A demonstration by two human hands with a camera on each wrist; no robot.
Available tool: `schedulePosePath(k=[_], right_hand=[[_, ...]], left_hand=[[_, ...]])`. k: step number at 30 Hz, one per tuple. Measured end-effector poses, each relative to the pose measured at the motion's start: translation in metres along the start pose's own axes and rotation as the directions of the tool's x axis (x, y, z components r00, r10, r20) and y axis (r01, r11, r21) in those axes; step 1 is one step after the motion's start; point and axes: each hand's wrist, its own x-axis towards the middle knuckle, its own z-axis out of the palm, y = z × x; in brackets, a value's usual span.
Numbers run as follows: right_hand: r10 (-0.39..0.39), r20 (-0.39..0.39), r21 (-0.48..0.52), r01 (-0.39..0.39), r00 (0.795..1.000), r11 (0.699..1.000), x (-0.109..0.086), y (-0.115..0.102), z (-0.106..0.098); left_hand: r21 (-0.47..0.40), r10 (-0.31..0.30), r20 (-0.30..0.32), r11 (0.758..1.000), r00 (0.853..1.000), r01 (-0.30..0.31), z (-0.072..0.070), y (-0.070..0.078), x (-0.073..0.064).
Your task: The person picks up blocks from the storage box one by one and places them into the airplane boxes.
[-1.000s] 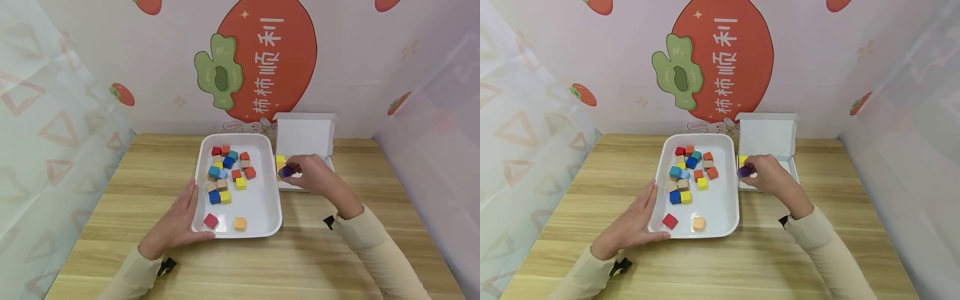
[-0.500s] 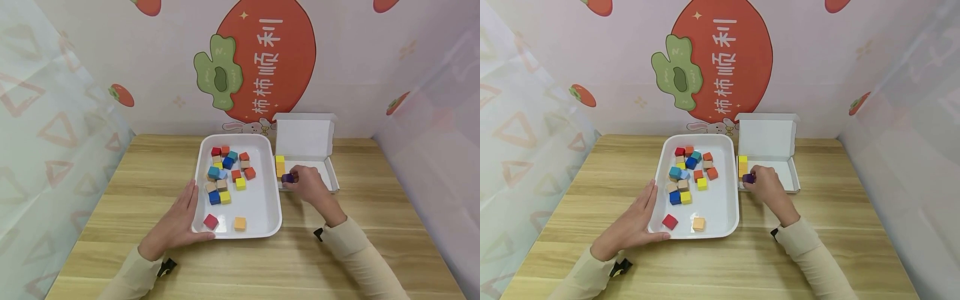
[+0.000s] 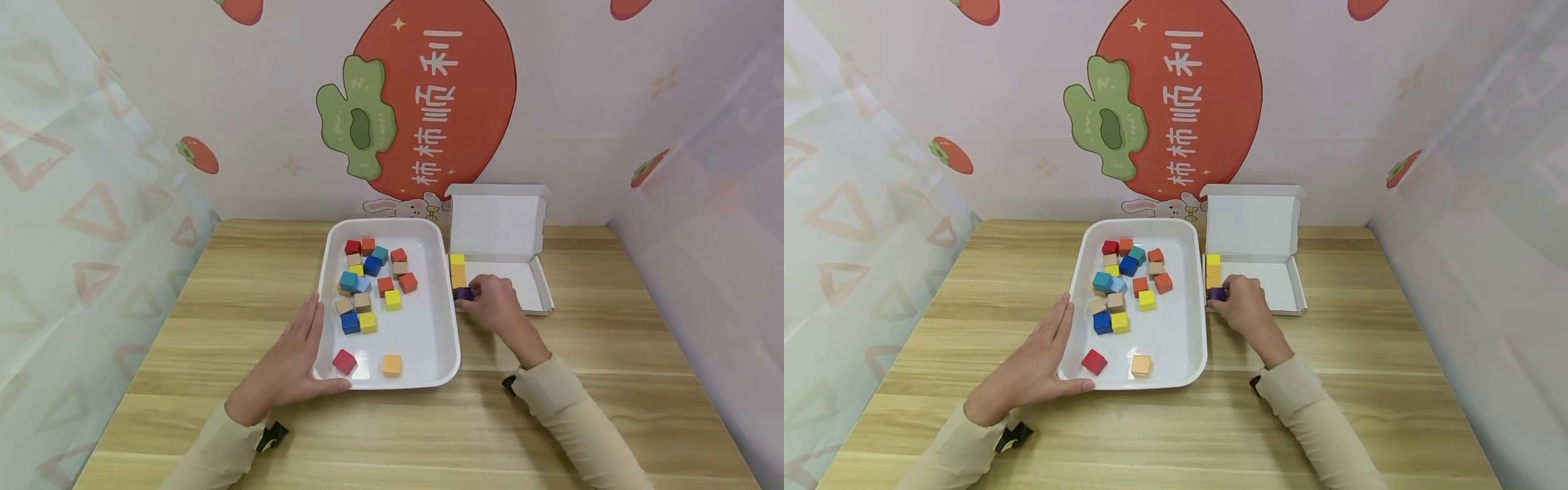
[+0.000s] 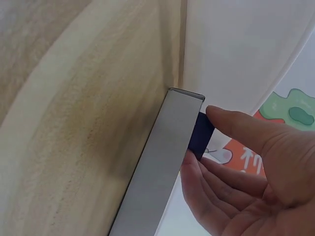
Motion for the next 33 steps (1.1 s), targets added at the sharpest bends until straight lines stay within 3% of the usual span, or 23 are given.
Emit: schedulePosePath(k=[10,21,26,30,33], right_hand=[[0.046,0.059,0.079,-0.051,0.997,0.996,0.002,0.002,0.003],[0.024,0.071,0.105,-0.032,0.997,0.994,0.005,0.006,0.001],[-0.025,0.098,0.049,0.020,0.995,0.999,0.005,0.004,-0.010],[-0.123,0.076,0.030,0.121,0.989,0.992,0.003,-0.003,-0.022],[-0.218,0.072,0.049,0.215,0.973,0.975,0.003,-0.011,-0.029]], left_hand=[[0.000,0.001,-0.001,1.000,1.000,-0.001,0.000,0.001,-0.001],[0.005,0.000,0.007,1.000,1.000,0.000,-0.001,0.001,-0.001],[0.006,0.003,-0.003,1.000,1.000,-0.003,-0.002,0.001,0.000],[0.009,0.008,-0.005,1.000,1.000,-0.008,-0.002,0.000,0.000],[0.013,0.009,-0.003,1.000,1.000,-0.009,-0.001,0.000,-0.001]])
